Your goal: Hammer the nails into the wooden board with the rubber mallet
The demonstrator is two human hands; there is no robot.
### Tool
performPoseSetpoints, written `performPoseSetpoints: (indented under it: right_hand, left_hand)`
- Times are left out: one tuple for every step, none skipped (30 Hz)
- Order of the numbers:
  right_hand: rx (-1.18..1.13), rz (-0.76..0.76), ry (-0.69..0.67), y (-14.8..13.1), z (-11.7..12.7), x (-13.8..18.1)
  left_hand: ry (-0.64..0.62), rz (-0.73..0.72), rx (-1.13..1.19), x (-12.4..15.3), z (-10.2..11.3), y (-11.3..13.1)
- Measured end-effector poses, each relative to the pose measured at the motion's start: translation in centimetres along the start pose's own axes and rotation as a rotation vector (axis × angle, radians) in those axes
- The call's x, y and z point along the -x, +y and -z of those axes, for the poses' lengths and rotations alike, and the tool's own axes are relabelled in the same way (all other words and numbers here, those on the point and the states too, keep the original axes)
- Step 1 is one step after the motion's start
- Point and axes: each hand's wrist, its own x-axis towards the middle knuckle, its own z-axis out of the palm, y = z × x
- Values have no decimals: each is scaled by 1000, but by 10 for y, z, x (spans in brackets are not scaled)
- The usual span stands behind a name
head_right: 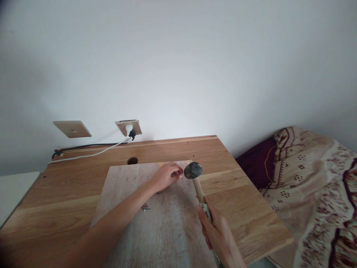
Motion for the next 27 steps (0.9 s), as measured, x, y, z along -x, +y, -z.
performPoseSetpoints:
  right_hand:
    - [8,13,-1,0,0,-1]
    - [18,24,-1,-1,0,-1]
    - [31,32,-2,-2,0,-2]
    - [48,37,-4,-3,0,-2]
    - [66,42,-4,-4,0,-2]
    - [82,46,-3,-5,0,-2]
    - [97,48,-4,-7,0,-2]
    - [109,50,-3,-8,-1,-2]
    - [122,51,-4,-9,-2,-2]
    - [139,51,-7,-9,-2,-3]
    - [156,47,-12,-9,-3,-3]
    - [171,43,-15,-9,-4,-3]
    - [181,40,-16,-9,-5,-4]
    - [185,41,-18,-9,-6,-4]
    - [185,42,-17,-9,-7,-4]
    - [184,45,-11,-9,-8,-4]
    - [185,47,-4,-8,-8,-4]
    - [189,47,-2,-8,-8,-3]
    - [191,44,-1,-7,-7,-3]
    - [189,40,-2,-6,-6,-2]
    - [181,33,-6,-4,-5,-2]
    - [168,28,-8,-2,-4,-1]
    - [154,27,-8,1,-3,-1]
    - [140,28,-5,4,-2,-1]
    - [128,30,-1,7,-1,-1]
    - [115,35,1,10,0,-1]
    - [102,40,2,12,0,-1]
  left_hand:
    - [10,11,7,0,-1,0]
    - [19,23,14,-1,-2,0]
    - [27,35,19,-1,-2,0]
    - [33,45,23,-1,-3,0]
    - [37,55,25,-1,-3,0]
    - [40,63,25,-1,-3,0]
    - [42,70,24,-1,-2,1]
    - [43,75,21,-1,-2,2]
    - [43,80,17,0,-1,2]
    - [43,84,12,0,-1,2]
    - [41,89,5,0,-1,2]
    - [40,95,-2,0,-1,2]
    - [37,100,-10,0,-2,2]
    - [33,104,-18,-1,-2,2]
    - [27,107,-25,-2,-2,3]
    - [17,107,-32,-2,-2,3]
    - [4,105,-39,-2,0,5]
    - [-12,98,-48,-2,4,7]
    - [-28,88,-59,0,10,9]
    - [-46,75,-75,3,17,12]
    - [-66,60,-95,8,27,15]
    - [-88,46,-122,14,37,18]
    - [-117,33,-152,22,48,21]
    - [-160,23,-182,31,58,24]
    - [-204,21,-211,40,67,26]
    - [-246,25,-239,50,74,29]
    - [-282,35,-267,59,78,31]
